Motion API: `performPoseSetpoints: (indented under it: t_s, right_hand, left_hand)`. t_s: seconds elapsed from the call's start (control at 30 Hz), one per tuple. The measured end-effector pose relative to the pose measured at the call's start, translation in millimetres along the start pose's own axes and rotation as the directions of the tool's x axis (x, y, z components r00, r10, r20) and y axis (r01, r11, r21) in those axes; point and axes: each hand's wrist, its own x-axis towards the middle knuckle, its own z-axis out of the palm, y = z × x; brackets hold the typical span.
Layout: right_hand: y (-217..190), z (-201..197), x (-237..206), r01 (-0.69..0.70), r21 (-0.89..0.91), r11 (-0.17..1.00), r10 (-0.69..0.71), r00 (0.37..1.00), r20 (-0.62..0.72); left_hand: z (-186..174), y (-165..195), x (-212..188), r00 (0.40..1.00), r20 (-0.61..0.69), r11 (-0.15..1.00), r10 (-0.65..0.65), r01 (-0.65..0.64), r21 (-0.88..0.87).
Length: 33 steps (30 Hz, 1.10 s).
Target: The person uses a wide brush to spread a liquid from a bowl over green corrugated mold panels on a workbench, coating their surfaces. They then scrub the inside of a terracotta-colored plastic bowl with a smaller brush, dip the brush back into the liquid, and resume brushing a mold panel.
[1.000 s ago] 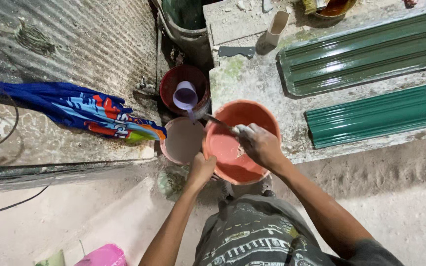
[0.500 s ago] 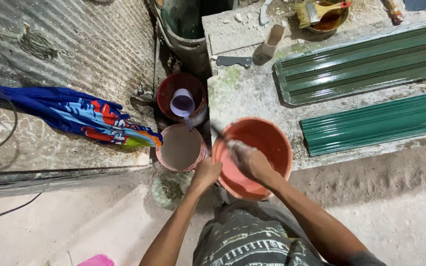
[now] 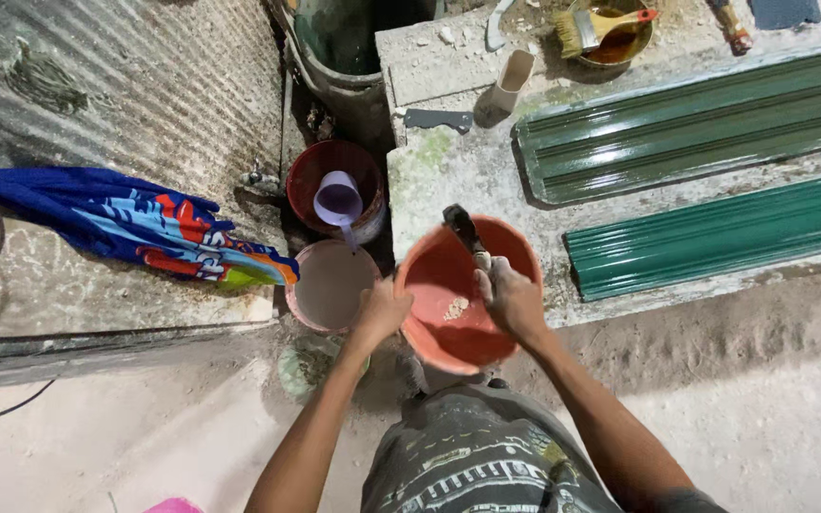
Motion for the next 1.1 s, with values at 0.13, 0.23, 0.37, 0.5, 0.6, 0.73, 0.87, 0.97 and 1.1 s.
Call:
performPoseSetpoints:
  t_s: [0.13,0.23,0.37,0.5,0.6,0.73,0.87,0.97,1.1]
  right_hand:
    - [6,-6,-1,-0.135,0.026,0.99,0.137,0.989,-0.059]
    - [6,-28,-1,-0.418,0.238,0.877,0.442,0.895,-0.058]
    - [11,-51,-12,-0.528,0.287,0.799,0.55,0.835,0.008]
    - [27,-42,-28,-0.51,0.04,0.86,0.494,0.849,0.188]
    - [37,-16,-38,-0.429,0.042,0.902,0.412,0.887,0.207]
    - [30,23,-43,-0.355,0.121,0.927,0.329,0.925,0.191]
    - [0,46,-37,-0.375,0.117,0.92,0.321,0.889,0.326]
    - [-26,53,-23,-0.246,0.148,0.958,0.16,0.886,0.436]
    - [-72,66,-2,-0.096,0.356,0.929,-0.072,0.9,0.43]
  left_hand:
    - [3,-26,18,0.999,-0.044,0.991,-0.028,0.022,-0.134]
    - [5,-46,21,0.99,-0.117,0.986,-0.085,0.066,-0.155]
    - [-5,-66,14,0.976,-0.183,0.962,-0.118,0.067,-0.263]
    - [-13,-78,10,0.962,-0.249,0.988,-0.116,0.086,-0.127]
    - [2,-89,11,0.965,-0.06,0.906,-0.256,0.218,-0.363]
    - [37,-112,5,0.881,0.38,0.44,-0.283,0.471,-0.765]
    - [43,-146,-31,0.964,0.187,0.342,-0.188,0.243,-0.908]
    - [15,-176,-85,0.91,0.001,0.713,-0.415,0.326,-0.621]
    - [-25,-210,-166,0.702,-0.659,0.958,-0.271,0.128,-0.258]
